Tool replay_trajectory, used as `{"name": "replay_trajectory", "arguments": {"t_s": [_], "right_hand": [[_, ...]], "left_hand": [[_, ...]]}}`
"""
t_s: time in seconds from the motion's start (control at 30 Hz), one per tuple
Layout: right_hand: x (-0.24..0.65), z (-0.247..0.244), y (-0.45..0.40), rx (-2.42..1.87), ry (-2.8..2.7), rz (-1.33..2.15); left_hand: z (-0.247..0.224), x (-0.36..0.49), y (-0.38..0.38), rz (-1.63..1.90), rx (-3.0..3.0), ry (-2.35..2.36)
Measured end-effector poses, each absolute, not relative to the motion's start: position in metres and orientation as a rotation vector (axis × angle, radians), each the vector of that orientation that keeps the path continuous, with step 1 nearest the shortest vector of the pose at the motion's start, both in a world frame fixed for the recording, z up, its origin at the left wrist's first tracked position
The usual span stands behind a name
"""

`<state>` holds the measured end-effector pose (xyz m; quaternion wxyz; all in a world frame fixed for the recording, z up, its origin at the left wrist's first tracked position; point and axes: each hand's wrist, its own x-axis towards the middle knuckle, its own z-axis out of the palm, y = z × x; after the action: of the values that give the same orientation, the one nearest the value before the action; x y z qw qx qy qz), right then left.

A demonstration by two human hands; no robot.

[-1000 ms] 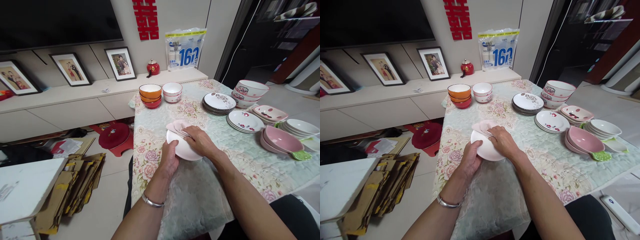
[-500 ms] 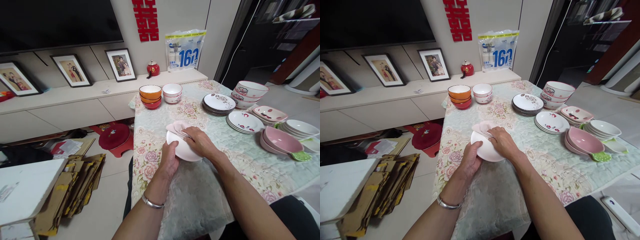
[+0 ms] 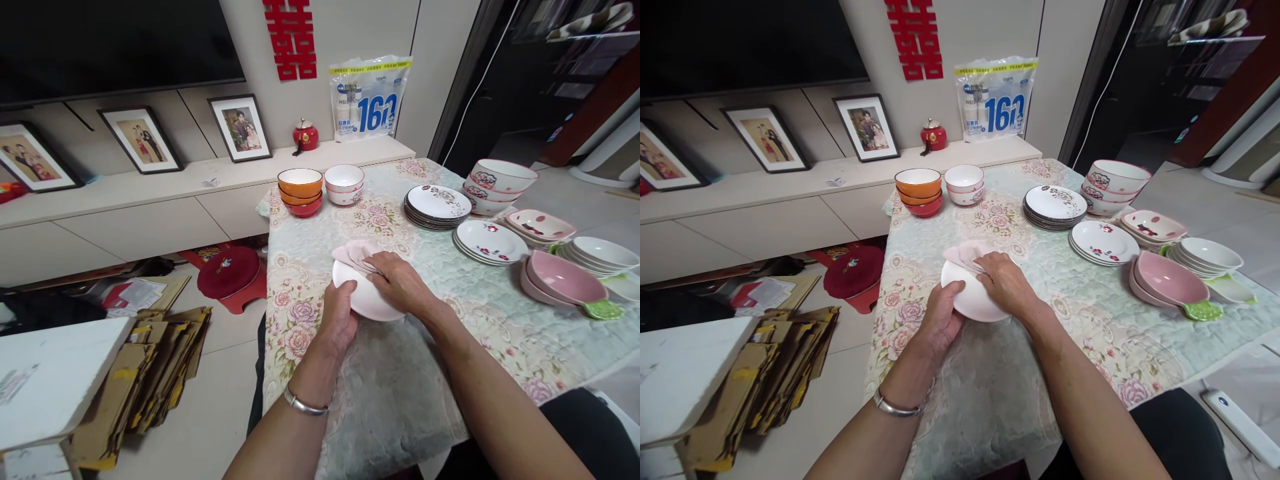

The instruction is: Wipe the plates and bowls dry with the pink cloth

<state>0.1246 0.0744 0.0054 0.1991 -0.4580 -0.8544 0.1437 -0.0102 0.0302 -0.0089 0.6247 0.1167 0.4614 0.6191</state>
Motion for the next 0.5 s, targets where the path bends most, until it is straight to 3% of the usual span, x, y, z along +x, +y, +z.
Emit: {"name": "replay_trajectory", "arguments": {"t_s": [0.5], "right_hand": [[0.1245,0.0046,0.0745,-1.282,-2.386,0.402]], "left_hand": [[-0.0093,-0.0107,0.0299,1.408,0.269,1.074]]}}
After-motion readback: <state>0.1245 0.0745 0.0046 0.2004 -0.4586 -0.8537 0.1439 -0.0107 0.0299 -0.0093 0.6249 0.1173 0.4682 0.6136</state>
